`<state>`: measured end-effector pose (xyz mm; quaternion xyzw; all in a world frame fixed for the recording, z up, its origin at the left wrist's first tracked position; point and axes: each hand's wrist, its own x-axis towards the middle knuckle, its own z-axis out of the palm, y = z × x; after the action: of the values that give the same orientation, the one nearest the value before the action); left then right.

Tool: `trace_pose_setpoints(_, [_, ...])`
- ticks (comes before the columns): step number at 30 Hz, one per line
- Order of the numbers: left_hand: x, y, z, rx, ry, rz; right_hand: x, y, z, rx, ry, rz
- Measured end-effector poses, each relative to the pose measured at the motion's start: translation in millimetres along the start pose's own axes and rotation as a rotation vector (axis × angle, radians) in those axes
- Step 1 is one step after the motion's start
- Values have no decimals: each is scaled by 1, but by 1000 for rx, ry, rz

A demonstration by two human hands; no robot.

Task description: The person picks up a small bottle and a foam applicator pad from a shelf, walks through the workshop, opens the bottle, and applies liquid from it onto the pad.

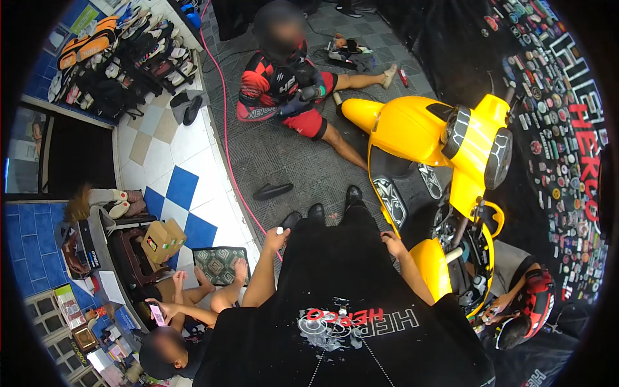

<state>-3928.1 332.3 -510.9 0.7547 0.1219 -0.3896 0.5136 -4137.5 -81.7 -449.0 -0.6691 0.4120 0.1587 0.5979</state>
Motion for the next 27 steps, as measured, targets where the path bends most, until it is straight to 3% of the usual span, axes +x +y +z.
trace_pose_setpoints(7, [13,-33,-7,161,42,15,7,26,-3,8,-59,45])
trace_pose_setpoints(10, [4,-34,-9,227,29,-8,0,10,-3,39,-45,109])
trace_pose_setpoints(13, [-2,-38,-7,338,43,-10,-18,-41,-3,-163,-53,109])
trace_pose_setpoints(16, [-2,-40,-4,391,62,16,-17,-57,-1,-75,-83,-97])
trace_pose_setpoints(20, [-5,-34,0,311,65,0,-15,-75,-10,-87,-256,-164])
trace_pose_setpoints(23, [-1,-25,1,267,65,10,-18,-84,-16,-106,-308,-126])
trace_pose_setpoints(25, [-9,-11,3,221,66,-17,-25,-76,-22,-15,-249,167])
trace_pose_setpoints(27, [-15,0,5,234,83,4,-27,-63,-34,-80,-349,183])
